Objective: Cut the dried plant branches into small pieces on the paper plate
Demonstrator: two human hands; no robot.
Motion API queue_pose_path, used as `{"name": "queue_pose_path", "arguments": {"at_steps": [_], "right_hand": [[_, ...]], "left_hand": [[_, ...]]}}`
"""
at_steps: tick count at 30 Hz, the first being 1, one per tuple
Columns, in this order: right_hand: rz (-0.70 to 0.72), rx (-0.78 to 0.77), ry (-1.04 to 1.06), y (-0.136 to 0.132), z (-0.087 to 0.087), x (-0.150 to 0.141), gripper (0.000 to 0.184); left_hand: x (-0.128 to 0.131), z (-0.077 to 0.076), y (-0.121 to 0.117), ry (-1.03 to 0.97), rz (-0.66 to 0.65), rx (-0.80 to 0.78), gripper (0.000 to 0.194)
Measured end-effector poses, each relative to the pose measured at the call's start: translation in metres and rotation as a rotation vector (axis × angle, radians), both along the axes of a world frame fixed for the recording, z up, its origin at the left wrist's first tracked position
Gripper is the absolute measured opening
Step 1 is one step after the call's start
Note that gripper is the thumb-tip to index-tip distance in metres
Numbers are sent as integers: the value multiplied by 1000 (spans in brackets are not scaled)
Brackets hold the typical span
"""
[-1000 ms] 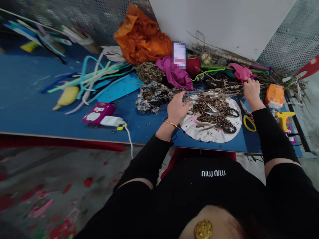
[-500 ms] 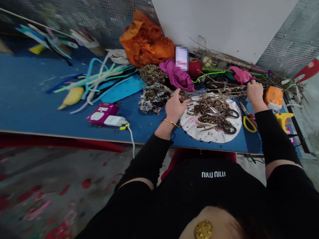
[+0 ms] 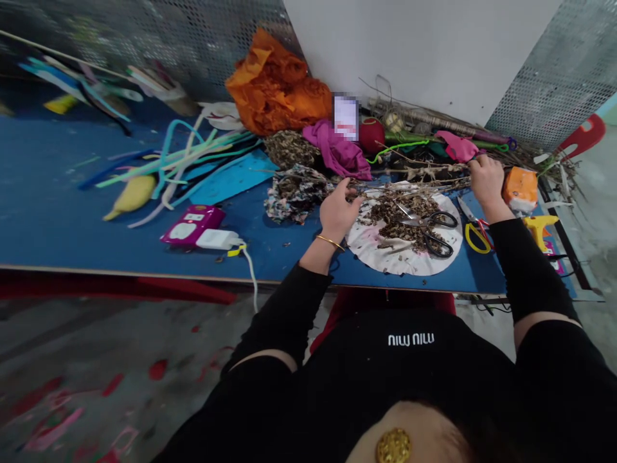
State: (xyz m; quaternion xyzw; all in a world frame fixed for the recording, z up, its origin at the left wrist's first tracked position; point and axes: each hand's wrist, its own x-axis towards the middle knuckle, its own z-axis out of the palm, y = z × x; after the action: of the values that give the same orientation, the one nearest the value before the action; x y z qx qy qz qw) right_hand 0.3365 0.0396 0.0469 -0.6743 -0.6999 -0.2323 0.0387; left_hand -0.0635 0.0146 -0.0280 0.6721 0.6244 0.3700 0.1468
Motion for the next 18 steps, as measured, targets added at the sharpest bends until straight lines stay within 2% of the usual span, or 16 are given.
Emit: {"name": "queue_pose_path", "arguments": {"at_steps": [3, 6, 9, 11, 14, 18], "right_hand": [[77, -5, 0, -7, -5, -30, 48], [156, 45, 18, -17, -10, -62, 50], [288, 68, 37, -26, -12, -90, 45], [352, 53, 50, -31, -10, -107, 43], [375, 35, 19, -36, -6, -127, 45], [438, -1, 10, -41, -3, -144, 43]], "left_hand": [[2, 2, -8, -7, 1, 48, 59], [3, 5, -22, -15, 28, 200, 51], [5, 7, -41, 30, 16, 305, 38], [9, 8, -55, 80, -25, 295, 30], [19, 13, -75, 123, -137, 273, 28], [35, 36, -87, 131, -281, 340, 31]]}}
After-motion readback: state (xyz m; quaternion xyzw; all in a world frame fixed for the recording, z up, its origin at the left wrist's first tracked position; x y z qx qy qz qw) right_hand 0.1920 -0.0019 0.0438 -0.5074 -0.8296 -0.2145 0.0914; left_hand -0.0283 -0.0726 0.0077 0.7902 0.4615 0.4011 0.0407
